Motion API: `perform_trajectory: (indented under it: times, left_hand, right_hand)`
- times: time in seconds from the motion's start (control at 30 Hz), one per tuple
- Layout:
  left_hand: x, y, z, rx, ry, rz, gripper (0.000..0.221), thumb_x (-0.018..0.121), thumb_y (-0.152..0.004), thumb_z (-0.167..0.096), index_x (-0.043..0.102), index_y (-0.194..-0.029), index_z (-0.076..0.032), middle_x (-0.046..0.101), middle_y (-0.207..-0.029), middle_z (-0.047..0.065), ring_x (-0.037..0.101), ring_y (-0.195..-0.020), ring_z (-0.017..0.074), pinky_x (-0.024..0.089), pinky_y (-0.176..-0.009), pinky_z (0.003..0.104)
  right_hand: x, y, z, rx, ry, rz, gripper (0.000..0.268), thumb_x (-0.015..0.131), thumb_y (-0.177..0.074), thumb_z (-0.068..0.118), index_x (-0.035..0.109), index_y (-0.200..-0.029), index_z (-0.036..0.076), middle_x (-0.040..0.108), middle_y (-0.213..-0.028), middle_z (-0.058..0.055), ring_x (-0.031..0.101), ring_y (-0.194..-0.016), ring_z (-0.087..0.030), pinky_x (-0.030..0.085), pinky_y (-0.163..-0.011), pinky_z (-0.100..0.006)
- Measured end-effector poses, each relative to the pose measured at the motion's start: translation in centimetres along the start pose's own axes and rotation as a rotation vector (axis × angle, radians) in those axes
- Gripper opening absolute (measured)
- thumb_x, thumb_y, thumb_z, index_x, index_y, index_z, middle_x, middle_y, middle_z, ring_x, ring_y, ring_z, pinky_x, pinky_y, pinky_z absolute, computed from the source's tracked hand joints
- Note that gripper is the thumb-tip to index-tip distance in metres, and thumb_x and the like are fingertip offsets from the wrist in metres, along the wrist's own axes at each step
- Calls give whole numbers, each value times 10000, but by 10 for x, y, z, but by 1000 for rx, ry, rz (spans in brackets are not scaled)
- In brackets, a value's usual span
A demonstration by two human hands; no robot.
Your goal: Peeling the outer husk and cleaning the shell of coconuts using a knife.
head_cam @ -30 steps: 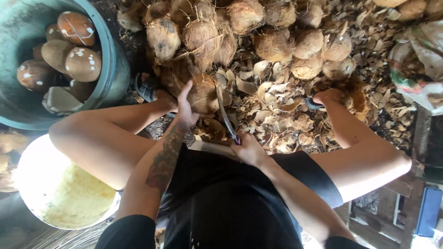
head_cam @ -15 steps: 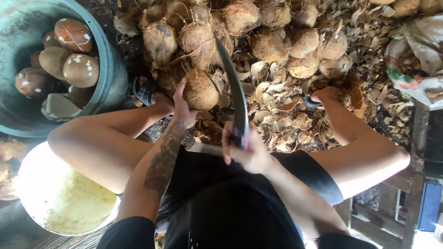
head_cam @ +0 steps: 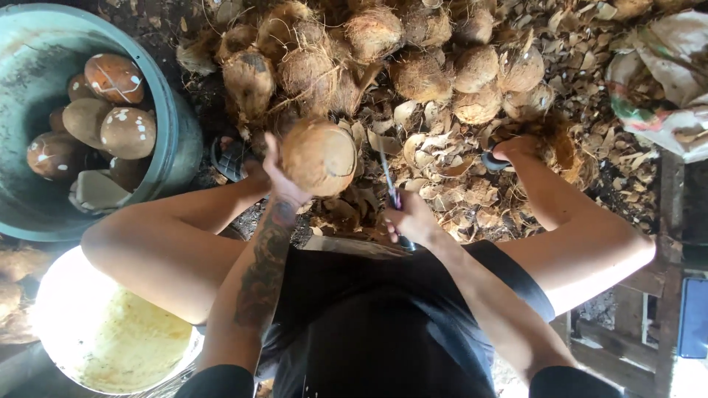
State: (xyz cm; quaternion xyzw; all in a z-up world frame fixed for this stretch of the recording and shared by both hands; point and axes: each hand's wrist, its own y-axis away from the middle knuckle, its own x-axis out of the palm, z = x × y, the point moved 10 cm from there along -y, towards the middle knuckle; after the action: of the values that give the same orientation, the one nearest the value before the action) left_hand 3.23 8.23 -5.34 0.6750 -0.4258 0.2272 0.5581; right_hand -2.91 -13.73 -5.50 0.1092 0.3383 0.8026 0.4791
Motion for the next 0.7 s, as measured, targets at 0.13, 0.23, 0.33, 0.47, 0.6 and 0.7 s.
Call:
perform_trajectory:
  times: [0.13, 0.23, 0.33, 0.47, 0.6, 0.7]
  left_hand:
    - [-38, -6, 1, -93, -137, 51, 694, 781, -827, -574, 715, -1312, -82, 728, -1297, 199, 720, -1178, 405, 560, -1071, 586]
    - [-99, -22, 7, -104, -218, -142, 596, 864, -780, -491, 757, -1236, -121, 760, -1250, 178, 730, -1160, 399, 565, -1046, 582]
    - [-134, -32, 6, -63, -184, -264, 704, 877, -746, -484, 699, -1324, -122, 685, -1379, 221, 634, -1299, 457, 458, -1140, 644]
    - [-81, -36, 0, 100, -55, -161, 821, 862, -770, -467, 610, -1450, -83, 628, -1458, 238, 595, -1357, 466, 405, -1199, 687]
    - [-10, 2, -11, 95, 95, -46, 857, 790, -807, -553, 555, -1492, -95, 599, -1503, 211, 587, -1381, 425, 413, -1220, 653]
    - [9, 12, -26, 188, 70, 12, 927, 741, -838, -660, 535, -1518, -65, 583, -1512, 233, 577, -1384, 434, 429, -1197, 658]
  right_hand:
    - [1, 64, 103, -550, -245, 0, 95, 573, -789, -64, 651, -799, -10, 621, -508, -140, 666, -400, -256, 514, -411, -316]
    - [-1, 115, 142, -1097, -314, -17, 474, 591, -850, -107, 526, -1282, 77, 600, -647, -146, 670, -493, -271, 560, -480, -339]
    - [0, 119, 127, -1289, -191, -158, 510, 654, -842, -22, 573, -1312, 160, 639, -751, -98, 676, -563, -263, 580, -562, -311]
    - [47, 14, -2, -3, 10, 102, 227, 684, -852, 161, 655, -705, -9, 627, -492, -167, 655, -403, -274, 511, -474, -404]
    - [31, 11, -42, 98, -240, -13, 355, 607, -819, 262, 646, -589, -7, 564, -466, -189, 620, -400, -288, 438, -458, -364]
    - [8, 50, 42, 23, -125, -106, 209, 583, -788, 69, 615, -598, -11, 534, -414, -179, 591, -339, -316, 415, -405, -374]
